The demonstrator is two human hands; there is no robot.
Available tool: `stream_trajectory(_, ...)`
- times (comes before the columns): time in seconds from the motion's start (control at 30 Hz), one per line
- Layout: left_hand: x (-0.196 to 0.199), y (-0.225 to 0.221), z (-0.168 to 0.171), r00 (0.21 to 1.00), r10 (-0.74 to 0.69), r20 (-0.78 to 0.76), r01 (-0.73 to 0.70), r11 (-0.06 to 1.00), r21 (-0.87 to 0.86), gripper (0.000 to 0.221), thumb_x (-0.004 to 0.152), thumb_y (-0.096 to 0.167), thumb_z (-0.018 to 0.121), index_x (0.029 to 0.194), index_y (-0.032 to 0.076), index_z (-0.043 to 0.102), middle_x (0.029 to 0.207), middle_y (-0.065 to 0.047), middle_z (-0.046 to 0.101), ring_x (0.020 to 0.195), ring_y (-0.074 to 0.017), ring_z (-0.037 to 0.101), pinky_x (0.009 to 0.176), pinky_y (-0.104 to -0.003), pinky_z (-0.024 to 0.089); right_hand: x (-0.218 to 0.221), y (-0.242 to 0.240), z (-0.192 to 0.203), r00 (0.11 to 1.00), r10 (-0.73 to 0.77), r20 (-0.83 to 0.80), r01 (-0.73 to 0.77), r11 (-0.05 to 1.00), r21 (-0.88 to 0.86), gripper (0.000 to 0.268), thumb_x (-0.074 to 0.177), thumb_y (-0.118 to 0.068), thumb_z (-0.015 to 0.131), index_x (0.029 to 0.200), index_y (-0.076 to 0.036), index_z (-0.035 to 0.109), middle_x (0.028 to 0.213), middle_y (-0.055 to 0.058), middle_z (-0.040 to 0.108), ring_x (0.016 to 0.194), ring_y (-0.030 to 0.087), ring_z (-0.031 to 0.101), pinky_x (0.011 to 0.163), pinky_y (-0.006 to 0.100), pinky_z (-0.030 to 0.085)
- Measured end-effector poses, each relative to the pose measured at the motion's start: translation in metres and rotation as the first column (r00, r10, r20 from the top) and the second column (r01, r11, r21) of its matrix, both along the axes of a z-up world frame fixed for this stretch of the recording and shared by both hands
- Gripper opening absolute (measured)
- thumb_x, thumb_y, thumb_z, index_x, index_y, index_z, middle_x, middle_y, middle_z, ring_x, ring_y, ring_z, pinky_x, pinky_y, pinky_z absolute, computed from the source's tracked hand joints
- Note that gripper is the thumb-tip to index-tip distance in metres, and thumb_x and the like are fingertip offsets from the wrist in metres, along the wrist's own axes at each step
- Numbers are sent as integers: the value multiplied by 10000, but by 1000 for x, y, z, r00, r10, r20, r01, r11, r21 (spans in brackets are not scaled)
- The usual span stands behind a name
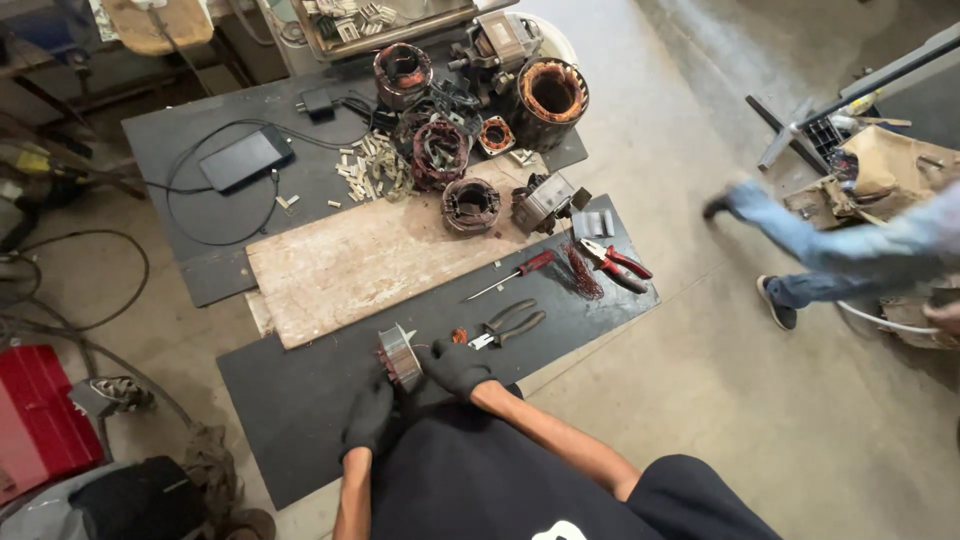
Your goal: Repairing an electric motor stator by twisting and connecting wires using pliers and a screwdriver on a workbench
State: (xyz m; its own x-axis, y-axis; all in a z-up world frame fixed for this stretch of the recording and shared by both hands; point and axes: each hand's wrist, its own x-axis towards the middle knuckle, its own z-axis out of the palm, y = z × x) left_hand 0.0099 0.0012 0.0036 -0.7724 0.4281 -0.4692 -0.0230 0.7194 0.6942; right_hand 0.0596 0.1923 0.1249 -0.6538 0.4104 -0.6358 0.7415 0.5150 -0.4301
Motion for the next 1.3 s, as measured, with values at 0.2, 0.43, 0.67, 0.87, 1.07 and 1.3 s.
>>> stream_trajectory(0.2, -9, 12, 118, 970, 143, 195, -102, 973, -210, 561, 989, 458, 352, 1156, 65, 716, 1275, -280, 651, 1200, -505, 596, 1019, -544, 424, 1, 4, -31, 992, -16, 125, 3, 994, 105, 714, 902, -756, 378, 992, -109, 667, 1015, 239, 718, 981, 461, 675, 815, 530, 495)
stream_trajectory(0.43, -17, 34, 184, 950, 65, 306, -98, 991, 93, 633, 848, 557, 587, 1385, 225, 641, 1372, -37, 709, 1238, -198, 660, 1057, -365, 455, 3, 5, -61, 957, 266, 118, -275, 959, 66, 473, 1008, -484, 375, 1104, -182, 725, 1062, 187, 740, 971, 432, 710, 810, 533, 541)
stream_trajectory(0.67, -7, 40, 148, 991, 68, 120, -85, 986, 143, 444, 794, 389, 725, 1201, 219, 784, 1184, -17, 797, 1118, -193, 738, 958, -343, 531, 1, 14, -82, 773, 621, 126, -632, 771, 80, 351, 1047, -308, 338, 1255, -139, 564, 1149, 254, 672, 938, 505, 676, 753, 591, 536)
stream_trajectory(0.87, -1, 41, 147, 996, 88, -26, -86, 994, 74, 428, 764, 419, 756, 1134, 208, 801, 1115, -34, 801, 1050, -226, 751, 884, -373, 553, 4, 6, -111, 980, 197, 14, -183, 931, -315, 570, 1014, -455, 238, 1482, -281, 512, 1315, 216, 644, 1088, 340, 682, 854, 423, 543)
stream_trajectory(1.07, -1, 42, 143, 990, 115, 87, -119, 992, 40, 525, 782, 404, 730, 1267, 210, 690, 1134, -47, 797, 1042, -259, 759, 894, -396, 551, 18, -9, -114, 986, -138, -97, 86, 905, -417, 512, 1028, -474, 348, 1409, -259, 614, 1359, 45, 680, 1231, 172, 618, 1033, 301, 443)
stream_trajectory(1.3, 3, 40, 111, 992, 32, -123, -45, 993, -105, 514, 764, 566, 723, 1130, 205, 746, 1056, -112, 778, 970, -383, 732, 780, -492, 547, 23, -11, -156, 995, -64, -72, 46, 972, -229, 429, 978, -268, 373, 1313, -298, 640, 1263, 83, 707, 1080, 283, 691, 931, 391, 506)
